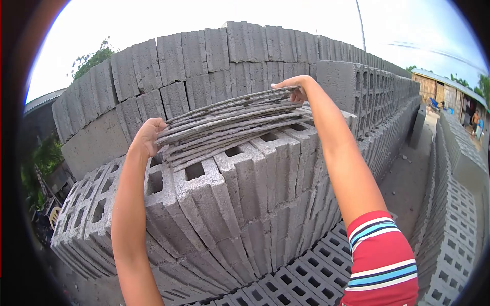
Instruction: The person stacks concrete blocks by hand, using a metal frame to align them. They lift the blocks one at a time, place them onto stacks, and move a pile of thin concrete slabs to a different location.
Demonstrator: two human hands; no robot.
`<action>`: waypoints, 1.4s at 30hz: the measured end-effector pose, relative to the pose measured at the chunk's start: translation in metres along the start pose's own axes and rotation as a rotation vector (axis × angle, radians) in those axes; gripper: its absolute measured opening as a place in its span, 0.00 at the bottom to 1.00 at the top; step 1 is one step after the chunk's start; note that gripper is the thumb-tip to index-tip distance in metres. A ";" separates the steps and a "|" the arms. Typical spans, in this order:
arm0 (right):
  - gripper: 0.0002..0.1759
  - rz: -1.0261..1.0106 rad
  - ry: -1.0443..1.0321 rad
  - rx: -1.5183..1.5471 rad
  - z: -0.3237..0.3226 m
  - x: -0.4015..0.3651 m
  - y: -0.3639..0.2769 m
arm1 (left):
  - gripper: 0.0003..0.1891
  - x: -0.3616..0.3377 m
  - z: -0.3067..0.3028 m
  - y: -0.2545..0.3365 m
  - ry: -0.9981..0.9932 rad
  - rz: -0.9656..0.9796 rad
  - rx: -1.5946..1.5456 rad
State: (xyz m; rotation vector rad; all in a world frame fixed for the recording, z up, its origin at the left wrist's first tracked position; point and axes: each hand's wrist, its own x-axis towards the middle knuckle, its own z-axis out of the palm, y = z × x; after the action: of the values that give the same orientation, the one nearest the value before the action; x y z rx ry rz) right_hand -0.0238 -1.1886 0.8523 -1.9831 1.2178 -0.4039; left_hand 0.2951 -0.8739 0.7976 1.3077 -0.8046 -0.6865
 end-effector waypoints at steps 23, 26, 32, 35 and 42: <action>0.36 -0.384 0.198 -0.550 -0.002 -0.032 -0.011 | 0.41 -0.015 0.014 0.007 0.035 -0.059 0.213; 0.38 -0.669 -0.002 -0.793 -0.011 -0.004 -0.016 | 0.39 -0.021 0.009 0.005 0.206 0.043 0.280; 0.32 -0.929 -0.240 -1.815 -0.021 0.037 -0.010 | 0.41 -0.029 0.008 0.012 0.291 0.350 0.553; 0.33 -0.998 -0.157 -1.929 -0.021 0.046 0.002 | 0.42 -0.027 0.023 0.013 0.158 0.603 0.663; 0.22 -0.398 -0.212 -0.882 0.012 0.025 -0.012 | 0.41 -0.037 0.058 0.012 -0.104 0.555 1.226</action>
State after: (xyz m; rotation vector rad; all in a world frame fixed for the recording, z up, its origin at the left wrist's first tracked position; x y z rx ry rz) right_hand 0.0031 -1.2016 0.8500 -2.9431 0.9270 0.2142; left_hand 0.2266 -0.8745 0.8092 1.9697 -1.7183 0.2942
